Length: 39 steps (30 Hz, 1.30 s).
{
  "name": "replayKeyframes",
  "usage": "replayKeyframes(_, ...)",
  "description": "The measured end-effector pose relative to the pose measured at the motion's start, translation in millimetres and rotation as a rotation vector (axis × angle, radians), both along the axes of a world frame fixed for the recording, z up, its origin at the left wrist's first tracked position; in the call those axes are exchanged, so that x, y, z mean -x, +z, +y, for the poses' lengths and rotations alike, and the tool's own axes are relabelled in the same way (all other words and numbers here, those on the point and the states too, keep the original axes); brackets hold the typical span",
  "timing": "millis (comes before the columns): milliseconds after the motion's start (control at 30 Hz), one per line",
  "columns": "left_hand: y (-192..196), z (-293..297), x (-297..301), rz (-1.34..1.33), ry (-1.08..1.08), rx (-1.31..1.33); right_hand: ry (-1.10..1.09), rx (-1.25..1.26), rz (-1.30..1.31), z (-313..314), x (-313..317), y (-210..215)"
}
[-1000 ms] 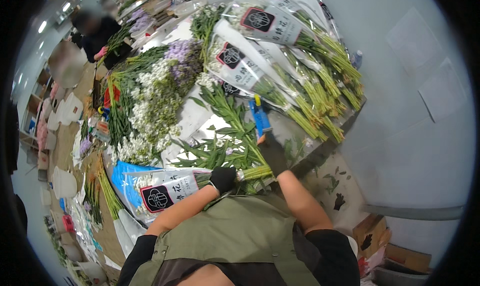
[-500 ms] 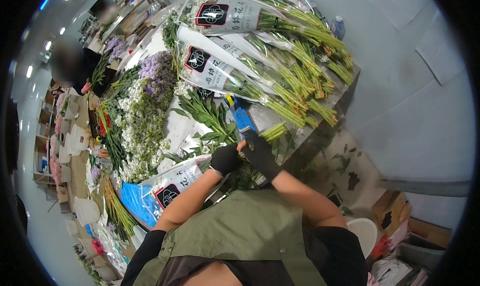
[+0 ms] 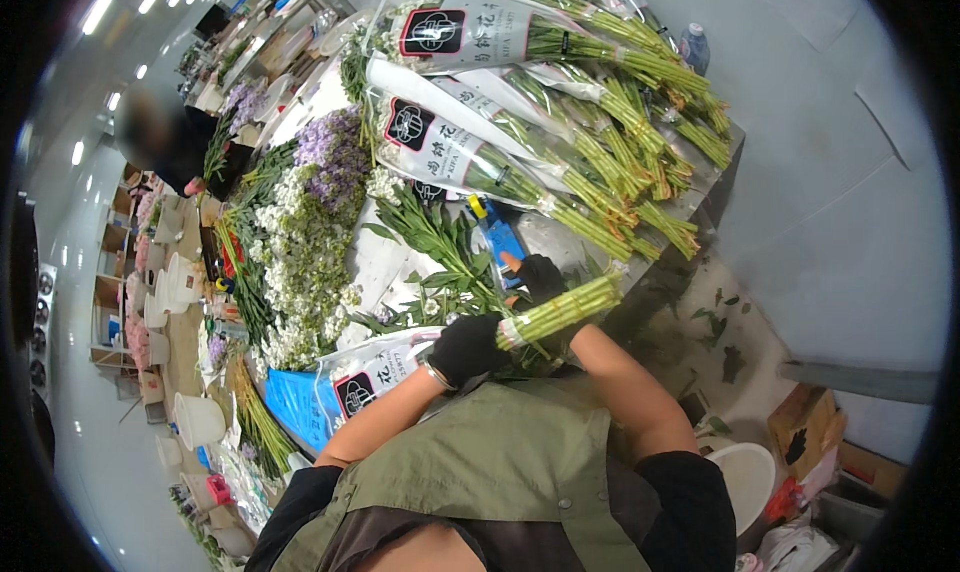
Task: The person gathers white and purple flowers from a table, trims their stems with shears, and wraps them in paper. The person repeats this process with multiple bunches, placing the finished bouquets on the table.
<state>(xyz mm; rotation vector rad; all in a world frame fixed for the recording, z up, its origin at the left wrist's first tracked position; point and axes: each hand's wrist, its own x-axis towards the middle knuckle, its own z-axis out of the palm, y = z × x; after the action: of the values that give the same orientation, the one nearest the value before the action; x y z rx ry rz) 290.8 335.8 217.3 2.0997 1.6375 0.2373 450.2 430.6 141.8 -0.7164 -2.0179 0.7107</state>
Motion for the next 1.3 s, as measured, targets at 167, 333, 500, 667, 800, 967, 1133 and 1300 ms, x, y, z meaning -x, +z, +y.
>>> replayKeyframes(167, -10, -1, -5, 0.026, 0.031, 0.045, 0.000, 0.099, 0.086, -1, 21, -37)
replayKeyframes(333, -20, 10, -2, 0.040, 0.050, 0.087, 0.197, 0.920, 0.344, -14, 17, -71)
replayKeyframes(500, -34, 10, -3, 0.068, 0.032, 0.044, 0.030, 0.578, 0.069, 0, 20, -104)
replayKeyframes(667, -8, 29, -4, 0.082, 0.064, 0.116, -0.048, 0.359, 0.007, -2, 12, -159)
replayKeyframes(800, -8, 40, 25, 0.029, 0.173, 0.046, 0.120, 0.663, 0.072, -34, -10, -61)
replayKeyframes(967, -6, 50, 14, 0.119, 0.237, -0.091, 0.040, 0.745, 0.196, -37, 0, 6)
replayKeyframes(1133, -21, 42, -3, 0.260, 0.264, -0.092, 0.115, 1.192, 0.616, -35, 13, 23)
replayKeyframes(1300, -20, 7, -37, 0.198, -0.015, 0.062, 0.209, 0.724, 0.474, -20, -16, 77)
